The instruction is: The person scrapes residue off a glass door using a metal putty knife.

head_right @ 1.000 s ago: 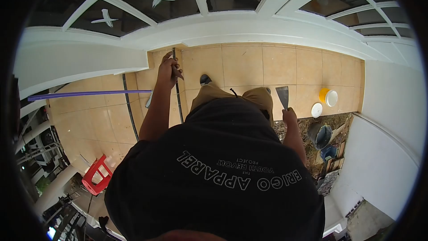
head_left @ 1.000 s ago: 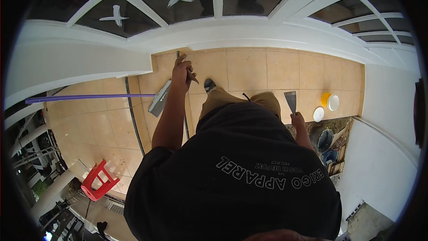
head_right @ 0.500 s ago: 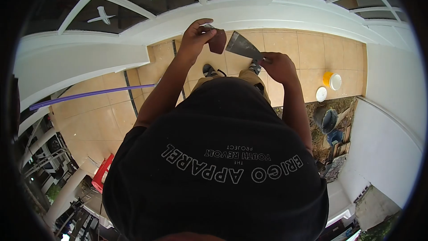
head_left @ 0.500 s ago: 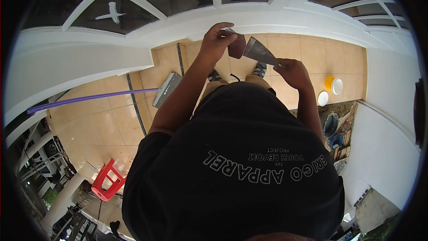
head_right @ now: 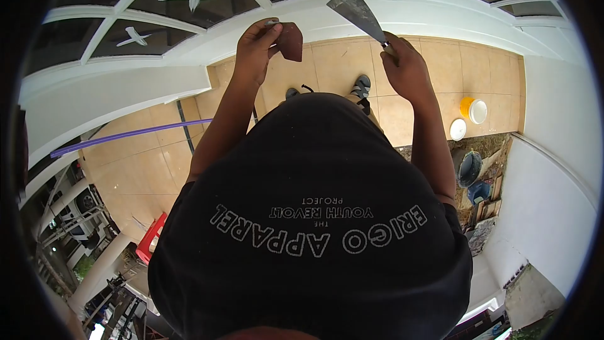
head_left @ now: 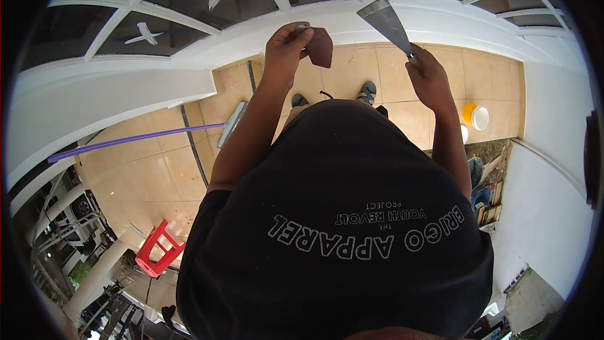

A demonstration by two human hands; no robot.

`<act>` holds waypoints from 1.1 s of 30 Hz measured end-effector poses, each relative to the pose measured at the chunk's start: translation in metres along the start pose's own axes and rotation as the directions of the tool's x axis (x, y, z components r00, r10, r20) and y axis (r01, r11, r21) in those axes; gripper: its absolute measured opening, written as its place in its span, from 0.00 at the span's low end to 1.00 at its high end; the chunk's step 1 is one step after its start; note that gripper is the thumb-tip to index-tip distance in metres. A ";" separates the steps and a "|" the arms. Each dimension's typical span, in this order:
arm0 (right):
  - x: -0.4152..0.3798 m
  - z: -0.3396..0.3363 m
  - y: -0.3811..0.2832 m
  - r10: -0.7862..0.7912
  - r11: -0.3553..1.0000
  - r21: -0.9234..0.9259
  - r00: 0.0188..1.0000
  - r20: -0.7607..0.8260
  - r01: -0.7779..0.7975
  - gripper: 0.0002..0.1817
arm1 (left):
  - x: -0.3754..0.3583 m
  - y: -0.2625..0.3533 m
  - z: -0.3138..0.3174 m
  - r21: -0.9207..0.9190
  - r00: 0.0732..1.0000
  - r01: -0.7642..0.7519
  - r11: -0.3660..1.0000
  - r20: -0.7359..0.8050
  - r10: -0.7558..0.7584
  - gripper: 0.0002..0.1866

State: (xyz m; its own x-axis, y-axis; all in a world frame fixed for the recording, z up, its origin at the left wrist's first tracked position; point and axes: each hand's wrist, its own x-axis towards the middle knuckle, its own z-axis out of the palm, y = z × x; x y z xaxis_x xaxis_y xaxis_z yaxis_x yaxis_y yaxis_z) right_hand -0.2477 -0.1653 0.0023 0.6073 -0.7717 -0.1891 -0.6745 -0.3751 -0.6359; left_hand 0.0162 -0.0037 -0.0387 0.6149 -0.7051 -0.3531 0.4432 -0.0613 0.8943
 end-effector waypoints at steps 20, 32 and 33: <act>0.006 0.008 0.111 0.053 0.975 -0.208 0.990 -0.134 -0.081 0.21 | 0.049 -0.006 0.043 -0.360 0.983 0.175 0.916 0.110 -0.144 0.13; -0.049 0.005 0.105 0.169 0.620 0.746 0.970 0.176 -0.244 0.19 | 0.026 0.013 0.131 0.466 0.930 -0.038 0.884 0.341 -0.140 0.12; -0.050 0.001 0.107 0.111 0.632 0.750 0.980 0.163 -0.196 0.18 | 0.025 0.013 0.146 0.583 0.917 -0.139 0.801 0.381 -0.117 0.11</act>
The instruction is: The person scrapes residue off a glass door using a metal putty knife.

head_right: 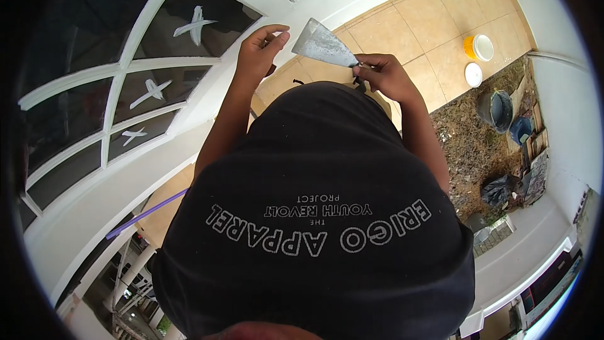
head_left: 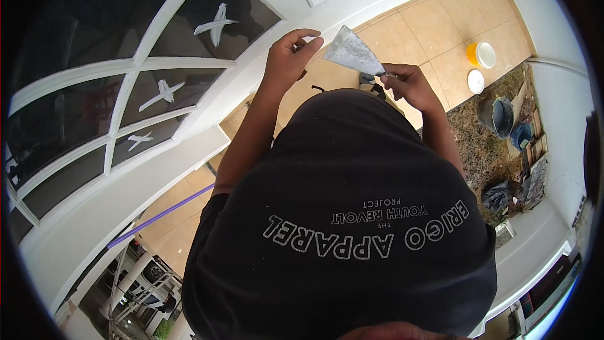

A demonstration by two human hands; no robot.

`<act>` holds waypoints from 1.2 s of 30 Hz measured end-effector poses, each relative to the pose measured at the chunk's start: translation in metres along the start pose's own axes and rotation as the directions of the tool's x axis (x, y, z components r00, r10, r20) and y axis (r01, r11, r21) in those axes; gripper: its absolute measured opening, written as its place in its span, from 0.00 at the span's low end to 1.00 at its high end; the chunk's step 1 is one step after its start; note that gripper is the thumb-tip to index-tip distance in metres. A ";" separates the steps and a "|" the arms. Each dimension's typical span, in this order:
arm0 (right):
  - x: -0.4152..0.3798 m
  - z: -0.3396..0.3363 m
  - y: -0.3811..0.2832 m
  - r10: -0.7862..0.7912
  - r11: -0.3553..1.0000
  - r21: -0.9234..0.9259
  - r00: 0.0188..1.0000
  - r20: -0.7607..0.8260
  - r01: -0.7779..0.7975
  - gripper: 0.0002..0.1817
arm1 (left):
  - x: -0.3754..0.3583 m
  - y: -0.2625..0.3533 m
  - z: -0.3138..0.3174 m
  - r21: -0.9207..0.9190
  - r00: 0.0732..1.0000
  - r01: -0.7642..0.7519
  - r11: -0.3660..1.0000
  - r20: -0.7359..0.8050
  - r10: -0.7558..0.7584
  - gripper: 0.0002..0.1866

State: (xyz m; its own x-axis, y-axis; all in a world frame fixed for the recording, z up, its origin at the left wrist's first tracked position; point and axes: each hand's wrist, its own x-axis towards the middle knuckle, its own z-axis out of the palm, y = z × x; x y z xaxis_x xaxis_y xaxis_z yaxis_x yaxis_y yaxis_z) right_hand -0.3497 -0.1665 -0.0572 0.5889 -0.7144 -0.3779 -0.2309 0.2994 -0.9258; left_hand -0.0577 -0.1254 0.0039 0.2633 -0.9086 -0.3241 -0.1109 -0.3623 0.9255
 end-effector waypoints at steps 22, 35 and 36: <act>-0.016 -0.111 -0.044 0.138 0.988 -0.076 0.990 0.038 -0.134 0.27 | 0.030 0.003 0.090 -0.257 0.899 0.060 0.965 0.434 0.059 0.31; 0.084 -0.082 -0.004 0.115 0.675 -0.731 0.963 0.242 0.104 0.25 | -0.032 -0.034 0.037 -0.139 0.985 -0.155 0.978 -0.099 0.142 0.20; 0.092 -0.077 -0.016 0.076 0.627 -0.751 0.944 0.322 0.206 0.25 | -0.040 -0.032 0.025 -0.050 0.965 -0.204 0.978 -0.181 0.192 0.23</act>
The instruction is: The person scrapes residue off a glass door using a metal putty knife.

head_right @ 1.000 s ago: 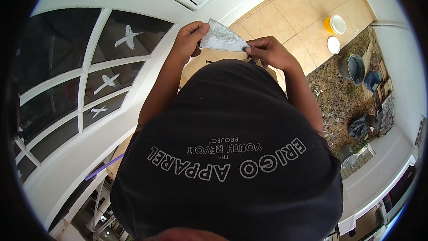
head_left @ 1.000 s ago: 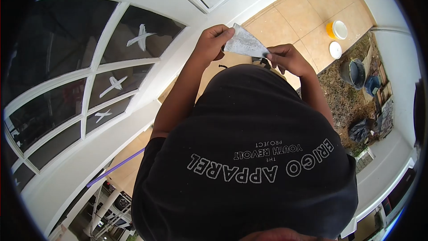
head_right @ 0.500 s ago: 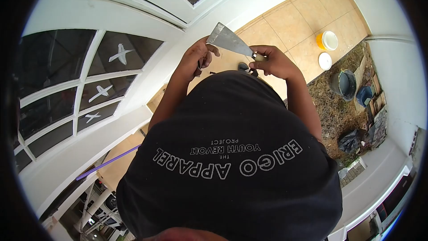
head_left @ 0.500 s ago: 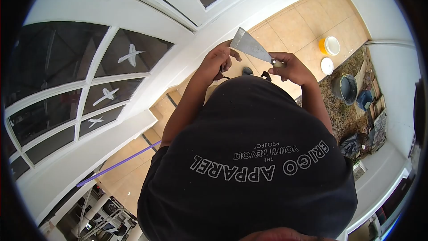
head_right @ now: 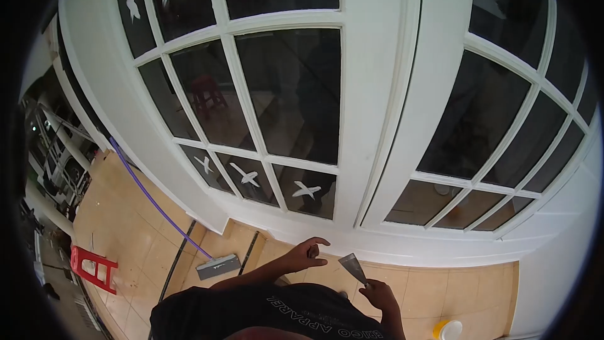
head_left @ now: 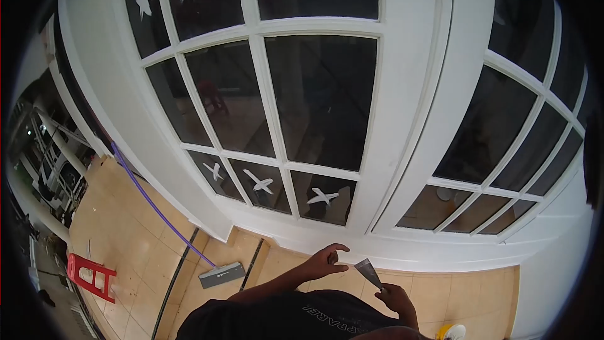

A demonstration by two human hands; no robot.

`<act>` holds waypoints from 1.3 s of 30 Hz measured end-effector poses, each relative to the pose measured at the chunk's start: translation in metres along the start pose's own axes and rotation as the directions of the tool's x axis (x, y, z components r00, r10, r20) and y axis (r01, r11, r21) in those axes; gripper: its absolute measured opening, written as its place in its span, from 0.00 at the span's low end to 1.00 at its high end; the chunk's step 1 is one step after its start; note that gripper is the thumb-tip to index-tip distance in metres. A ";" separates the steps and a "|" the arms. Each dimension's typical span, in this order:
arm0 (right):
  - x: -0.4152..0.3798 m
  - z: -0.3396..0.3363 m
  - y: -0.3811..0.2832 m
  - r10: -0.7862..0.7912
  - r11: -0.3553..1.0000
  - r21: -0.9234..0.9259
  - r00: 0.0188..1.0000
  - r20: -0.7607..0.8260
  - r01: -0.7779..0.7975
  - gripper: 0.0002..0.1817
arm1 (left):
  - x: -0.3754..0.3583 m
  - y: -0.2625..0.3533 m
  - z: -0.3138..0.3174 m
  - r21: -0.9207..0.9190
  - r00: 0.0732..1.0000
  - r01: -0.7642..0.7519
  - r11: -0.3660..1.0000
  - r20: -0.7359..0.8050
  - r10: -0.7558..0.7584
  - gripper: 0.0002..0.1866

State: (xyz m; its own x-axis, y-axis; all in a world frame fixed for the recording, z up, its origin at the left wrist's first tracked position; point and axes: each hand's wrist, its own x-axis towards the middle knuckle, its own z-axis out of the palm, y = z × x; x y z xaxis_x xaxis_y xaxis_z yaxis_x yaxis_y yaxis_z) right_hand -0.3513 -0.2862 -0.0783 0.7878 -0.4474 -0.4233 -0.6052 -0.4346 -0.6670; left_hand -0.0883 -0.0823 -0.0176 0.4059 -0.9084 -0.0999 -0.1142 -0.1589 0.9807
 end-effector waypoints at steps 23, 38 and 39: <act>-0.085 -0.131 -0.411 -0.653 0.748 -0.658 -0.080 -0.753 0.087 0.25 | 0.001 0.366 -0.314 0.734 -0.078 -0.455 -0.504 0.531 0.844 0.15; -0.074 -0.242 -0.521 -0.803 0.597 -0.754 -0.208 -0.559 -0.275 0.14 | 0.101 0.478 -0.261 0.731 -0.310 -0.039 -0.681 0.639 0.704 0.31; -0.071 -0.251 -0.523 -0.799 0.601 -0.743 -0.235 -0.553 -0.296 0.14 | 0.106 0.480 -0.258 0.746 -0.316 -0.054 -0.664 0.618 0.720 0.32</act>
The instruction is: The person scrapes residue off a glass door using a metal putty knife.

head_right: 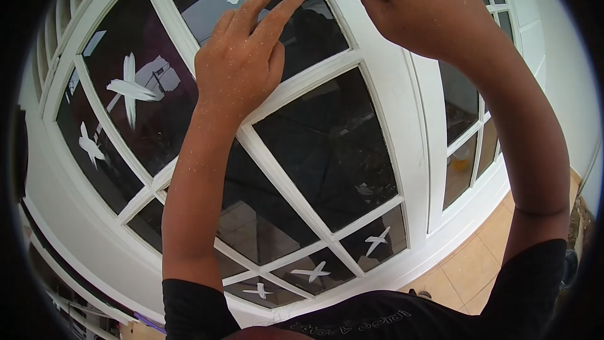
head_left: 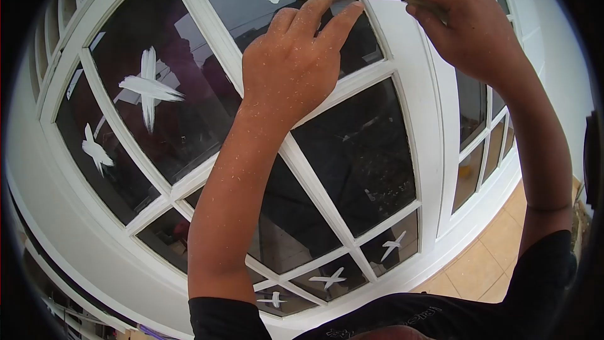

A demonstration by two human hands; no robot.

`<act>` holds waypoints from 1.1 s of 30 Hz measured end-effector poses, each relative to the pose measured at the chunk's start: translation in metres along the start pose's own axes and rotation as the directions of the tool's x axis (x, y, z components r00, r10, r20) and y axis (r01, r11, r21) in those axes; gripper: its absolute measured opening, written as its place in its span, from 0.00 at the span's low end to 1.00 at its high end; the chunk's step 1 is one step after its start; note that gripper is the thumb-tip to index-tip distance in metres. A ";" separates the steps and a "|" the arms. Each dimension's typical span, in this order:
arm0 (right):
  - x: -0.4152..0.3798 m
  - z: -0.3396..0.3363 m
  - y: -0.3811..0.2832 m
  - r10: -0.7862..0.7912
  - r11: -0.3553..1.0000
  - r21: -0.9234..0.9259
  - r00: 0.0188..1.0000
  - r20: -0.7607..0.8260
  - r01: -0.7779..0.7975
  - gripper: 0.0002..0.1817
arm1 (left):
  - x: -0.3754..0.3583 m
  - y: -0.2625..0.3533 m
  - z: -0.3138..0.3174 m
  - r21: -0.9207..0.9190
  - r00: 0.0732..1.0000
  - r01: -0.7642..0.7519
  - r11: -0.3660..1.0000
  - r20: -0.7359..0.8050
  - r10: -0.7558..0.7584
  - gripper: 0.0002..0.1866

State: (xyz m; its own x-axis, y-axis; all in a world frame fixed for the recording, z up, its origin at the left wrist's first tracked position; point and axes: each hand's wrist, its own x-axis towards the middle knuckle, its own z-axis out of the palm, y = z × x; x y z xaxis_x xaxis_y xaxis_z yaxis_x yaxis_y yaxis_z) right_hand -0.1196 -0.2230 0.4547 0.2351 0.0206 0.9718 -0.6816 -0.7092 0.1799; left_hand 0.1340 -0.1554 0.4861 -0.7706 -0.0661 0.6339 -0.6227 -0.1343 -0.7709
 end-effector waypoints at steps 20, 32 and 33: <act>0.053 -0.023 -0.020 0.088 0.995 0.010 0.945 0.314 -0.096 0.13 | -0.003 0.008 0.017 -0.010 0.982 0.159 0.987 0.104 -0.157 0.41; 0.053 -0.032 -0.034 -0.025 0.997 -0.068 0.975 0.222 0.041 0.14 | -0.005 0.008 0.025 0.000 0.986 0.154 0.988 0.071 -0.153 0.43; 0.058 -0.029 -0.027 0.014 1.000 -0.028 0.962 0.271 -0.007 0.14 | -0.004 0.008 0.024 0.007 0.982 0.168 0.986 0.084 -0.168 0.43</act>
State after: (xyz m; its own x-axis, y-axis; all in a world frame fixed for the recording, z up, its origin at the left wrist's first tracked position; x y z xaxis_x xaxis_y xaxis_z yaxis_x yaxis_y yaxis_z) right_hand -0.1075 -0.1826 0.5108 0.4049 -0.1813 0.8962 -0.7020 -0.6897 0.1776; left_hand 0.1354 -0.1804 0.4784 -0.6406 -0.1258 0.7575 -0.7424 -0.1507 -0.6528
